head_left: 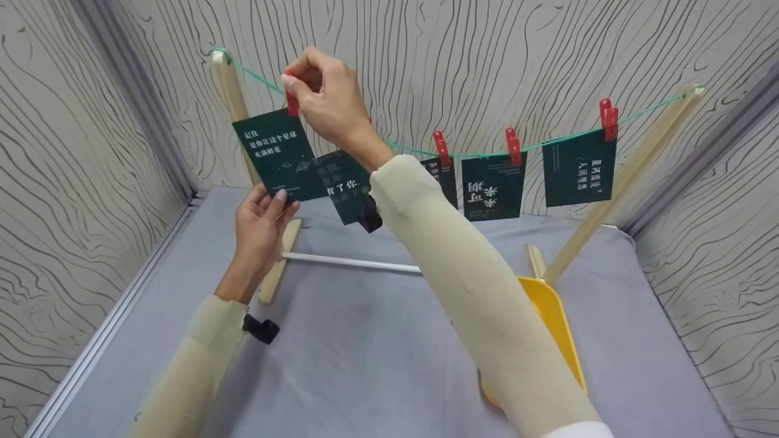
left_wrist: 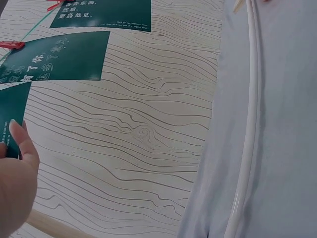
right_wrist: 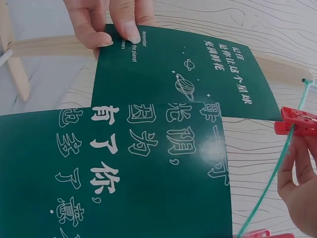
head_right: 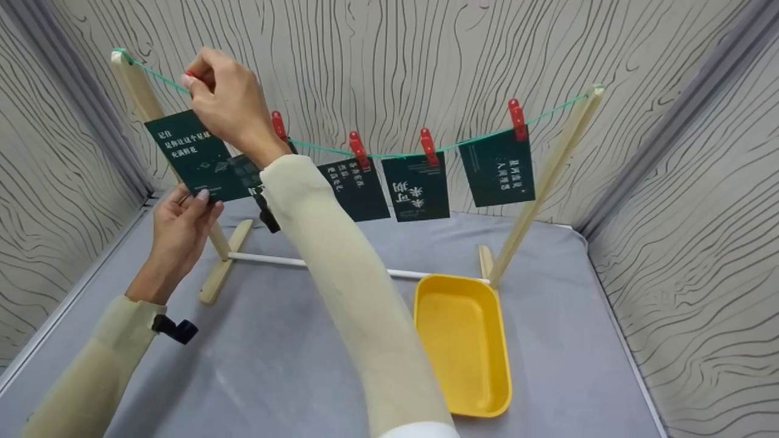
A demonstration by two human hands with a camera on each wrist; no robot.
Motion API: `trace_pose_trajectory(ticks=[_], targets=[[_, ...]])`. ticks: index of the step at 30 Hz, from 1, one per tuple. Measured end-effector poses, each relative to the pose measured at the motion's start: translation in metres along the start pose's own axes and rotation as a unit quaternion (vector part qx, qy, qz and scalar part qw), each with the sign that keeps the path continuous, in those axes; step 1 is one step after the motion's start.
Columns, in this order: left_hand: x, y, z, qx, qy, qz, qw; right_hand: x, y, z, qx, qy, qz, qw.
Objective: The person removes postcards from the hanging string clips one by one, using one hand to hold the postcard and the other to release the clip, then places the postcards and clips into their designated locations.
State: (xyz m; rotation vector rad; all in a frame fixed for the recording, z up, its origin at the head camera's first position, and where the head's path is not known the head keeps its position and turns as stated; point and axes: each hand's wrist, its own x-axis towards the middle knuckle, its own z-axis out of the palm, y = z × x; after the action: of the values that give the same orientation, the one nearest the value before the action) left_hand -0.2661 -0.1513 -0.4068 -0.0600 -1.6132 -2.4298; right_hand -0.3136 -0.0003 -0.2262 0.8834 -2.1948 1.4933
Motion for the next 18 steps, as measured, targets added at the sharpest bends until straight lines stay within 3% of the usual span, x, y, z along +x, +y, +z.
trace_pose_trajectory(ticks=[11, 18], targets=[[-0.002, -0.006, -0.003, -0.005, 0.006, -0.022, 0.9997, 0.0, -0.006, -0.013, -0.001, 0.034, -0.002, 0.9994], [-0.003, -0.009, -0.005, 0.005, -0.003, -0.033, 0.9994, -0.005, -0.013, -0.023, 0.005, 0.033, -0.02, 0.9993]])
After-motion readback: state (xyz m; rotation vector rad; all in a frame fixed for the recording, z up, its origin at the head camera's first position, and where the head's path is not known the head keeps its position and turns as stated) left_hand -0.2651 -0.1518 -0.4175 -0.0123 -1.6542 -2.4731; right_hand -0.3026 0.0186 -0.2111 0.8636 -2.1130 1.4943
